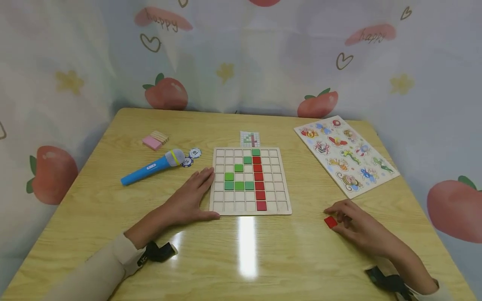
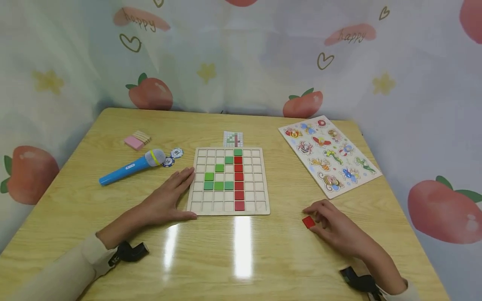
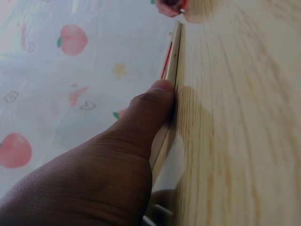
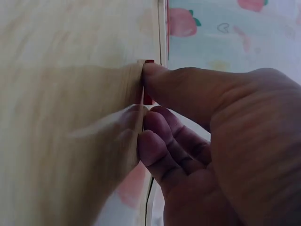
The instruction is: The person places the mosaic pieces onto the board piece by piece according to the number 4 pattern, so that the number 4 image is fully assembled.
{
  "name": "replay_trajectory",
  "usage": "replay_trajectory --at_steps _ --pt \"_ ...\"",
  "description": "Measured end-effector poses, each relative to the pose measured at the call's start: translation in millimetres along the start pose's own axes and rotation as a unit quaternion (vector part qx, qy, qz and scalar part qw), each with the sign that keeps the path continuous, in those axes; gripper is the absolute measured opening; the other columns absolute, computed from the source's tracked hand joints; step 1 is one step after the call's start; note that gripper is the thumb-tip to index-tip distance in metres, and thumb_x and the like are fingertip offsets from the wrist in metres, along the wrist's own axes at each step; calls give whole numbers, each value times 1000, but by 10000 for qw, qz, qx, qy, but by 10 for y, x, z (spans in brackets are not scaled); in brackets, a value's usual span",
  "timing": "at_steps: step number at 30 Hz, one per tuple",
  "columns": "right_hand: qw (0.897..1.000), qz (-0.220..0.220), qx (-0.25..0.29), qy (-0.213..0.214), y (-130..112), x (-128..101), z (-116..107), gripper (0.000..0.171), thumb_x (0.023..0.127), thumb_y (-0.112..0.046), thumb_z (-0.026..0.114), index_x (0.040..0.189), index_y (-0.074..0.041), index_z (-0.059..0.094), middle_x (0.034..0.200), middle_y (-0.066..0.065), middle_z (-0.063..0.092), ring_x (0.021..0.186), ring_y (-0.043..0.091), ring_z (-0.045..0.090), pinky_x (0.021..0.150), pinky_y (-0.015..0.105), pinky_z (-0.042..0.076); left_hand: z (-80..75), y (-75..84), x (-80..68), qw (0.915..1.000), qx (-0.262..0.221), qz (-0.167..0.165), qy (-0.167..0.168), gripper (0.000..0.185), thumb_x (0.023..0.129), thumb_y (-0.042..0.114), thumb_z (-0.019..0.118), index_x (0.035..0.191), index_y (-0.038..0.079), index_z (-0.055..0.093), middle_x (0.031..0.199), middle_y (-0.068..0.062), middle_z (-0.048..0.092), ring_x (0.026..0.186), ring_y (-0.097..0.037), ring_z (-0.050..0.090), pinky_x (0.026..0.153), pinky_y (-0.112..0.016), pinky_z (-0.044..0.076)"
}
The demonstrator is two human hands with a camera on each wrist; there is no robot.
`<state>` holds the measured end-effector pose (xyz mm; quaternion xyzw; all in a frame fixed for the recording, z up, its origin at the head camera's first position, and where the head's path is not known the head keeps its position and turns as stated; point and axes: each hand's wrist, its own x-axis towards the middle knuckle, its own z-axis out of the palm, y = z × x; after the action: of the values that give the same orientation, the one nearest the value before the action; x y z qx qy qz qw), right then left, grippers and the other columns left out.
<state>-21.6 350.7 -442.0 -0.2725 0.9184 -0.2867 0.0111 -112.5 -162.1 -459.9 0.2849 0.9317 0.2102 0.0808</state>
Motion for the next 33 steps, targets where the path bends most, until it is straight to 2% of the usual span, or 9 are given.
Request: replay_trajectory --at_steps 4,9,12,18,23,27,29,33 --pt "9996 -122 -202 143 -11 43 35 41 90 5 80 119 -21 66 117 -9 58 89 -3 52 70 14 49 -26 11 -1 9999 -15 95 28 129 81 75 79 171 6 17 182 -11 10 168 -37 13 137 -59 20" --pt "9979 -311 -374 426 -58 212 55 43 87 6 83 119 -15 64 112 -8 63 89 -5 60 71 13 54 -28 8 10 10000 -26 74 -31 130 81 76 79 172 8 15 182 -10 9 169 -35 12 137 -57 18" --pt "9963 -536 -390 542 -120 417 37 44 86 6 83 121 -12 64 111 -7 66 88 -4 61 71 13 55 -14 2 14 10000 -38 30 -63 131 81 78 77 172 9 14 183 -8 7 169 -34 10 138 -56 17" --pt "9923 -833 -601 685 -328 963 39 32 88 -3 85 114 -17 70 107 -9 68 88 3 58 68 17 53 0 -16 4 9999 -107 -38 -102 130 81 80 75 173 12 12 183 -6 5 170 -34 7 138 -56 17" --pt "9941 -845 -667 112 -470 1406 147 18 94 -15 83 108 -19 72 109 -8 67 91 7 61 72 26 58 11 -31 -12 9999 -130 -41 -64 130 81 80 75 173 12 12 183 -5 5 170 -34 8 138 -56 17" --pt "9926 -859 -705 -484 -516 1633 261 10 97 -18 80 104 -19 72 111 -6 65 95 9 60 77 27 57 18 -34 -2 9999 -132 -14 -40 130 81 80 76 173 12 13 183 -5 5 170 -32 8 138 -55 17" --pt "9910 -943 -743 -599 -520 1692 312 8 98 -18 79 100 -19 71 109 -5 65 94 10 59 78 26 57 18 -34 4 9999 -117 -9 -58 130 81 79 76 173 12 12 183 -4 5 170 -31 8 139 -54 16" --pt "9904 -1061 -691 -553 -528 1750 389 11 96 -14 80 94 -17 70 106 -2 64 92 9 59 76 24 57 -7 -29 5 9999 -36 -28 -125 130 82 79 76 173 12 11 183 -4 4 170 -30 7 139 -52 15"
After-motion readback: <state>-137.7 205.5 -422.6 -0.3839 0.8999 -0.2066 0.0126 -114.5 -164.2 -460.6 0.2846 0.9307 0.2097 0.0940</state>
